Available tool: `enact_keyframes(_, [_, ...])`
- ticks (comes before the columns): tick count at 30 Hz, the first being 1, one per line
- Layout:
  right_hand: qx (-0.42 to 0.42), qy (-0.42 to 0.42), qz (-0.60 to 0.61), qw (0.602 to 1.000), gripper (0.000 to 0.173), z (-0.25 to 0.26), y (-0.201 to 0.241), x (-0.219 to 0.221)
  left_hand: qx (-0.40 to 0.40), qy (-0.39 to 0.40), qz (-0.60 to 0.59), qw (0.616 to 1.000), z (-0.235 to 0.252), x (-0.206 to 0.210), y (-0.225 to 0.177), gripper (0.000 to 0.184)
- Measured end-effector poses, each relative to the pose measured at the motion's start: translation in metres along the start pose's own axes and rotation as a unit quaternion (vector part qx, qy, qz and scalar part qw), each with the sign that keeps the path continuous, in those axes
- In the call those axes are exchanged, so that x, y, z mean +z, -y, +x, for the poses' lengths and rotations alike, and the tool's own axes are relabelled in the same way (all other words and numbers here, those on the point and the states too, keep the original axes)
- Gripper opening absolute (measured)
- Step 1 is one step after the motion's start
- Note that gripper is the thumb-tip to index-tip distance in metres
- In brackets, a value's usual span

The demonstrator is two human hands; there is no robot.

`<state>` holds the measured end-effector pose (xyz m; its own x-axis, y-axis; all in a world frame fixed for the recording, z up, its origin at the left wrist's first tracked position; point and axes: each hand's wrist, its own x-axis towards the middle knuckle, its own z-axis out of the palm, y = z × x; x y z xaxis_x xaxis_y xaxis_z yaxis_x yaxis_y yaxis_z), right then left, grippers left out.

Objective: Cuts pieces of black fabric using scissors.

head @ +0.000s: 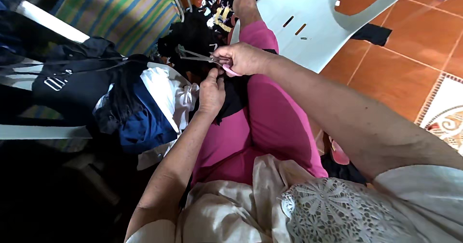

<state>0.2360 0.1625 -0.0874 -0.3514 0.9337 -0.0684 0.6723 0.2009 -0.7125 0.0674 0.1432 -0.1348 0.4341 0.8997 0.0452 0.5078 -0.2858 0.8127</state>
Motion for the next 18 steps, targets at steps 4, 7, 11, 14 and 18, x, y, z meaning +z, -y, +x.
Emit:
enact_keyframes(4, [0.022,-0.014,0.031,0.999,0.038,0.003,-0.009,0.003,-0.044,0.010,-0.032,0.998,0.001,-0.004,-0.002,0.021])
enact_keyframes(7, [0.038,-0.063,0.055,0.996,0.039,0.007,-0.011,0.000,-0.151,0.084,-0.013,0.985,0.001,-0.012,-0.015,0.032])
enact_keyframes(11, [0.073,-0.087,0.037,0.993,0.039,0.013,-0.009,0.000,-0.228,0.131,-0.057,0.963,-0.014,-0.015,-0.018,0.024])
enact_keyframes(14, [0.086,-0.099,0.018,0.991,0.038,0.018,-0.010,0.005,-0.271,0.108,-0.111,0.950,-0.034,-0.023,-0.020,0.016])
enact_keyframes(18, [0.098,-0.105,-0.001,0.990,0.036,0.021,-0.014,0.009,-0.310,0.021,-0.213,0.926,-0.055,-0.027,-0.018,0.008])
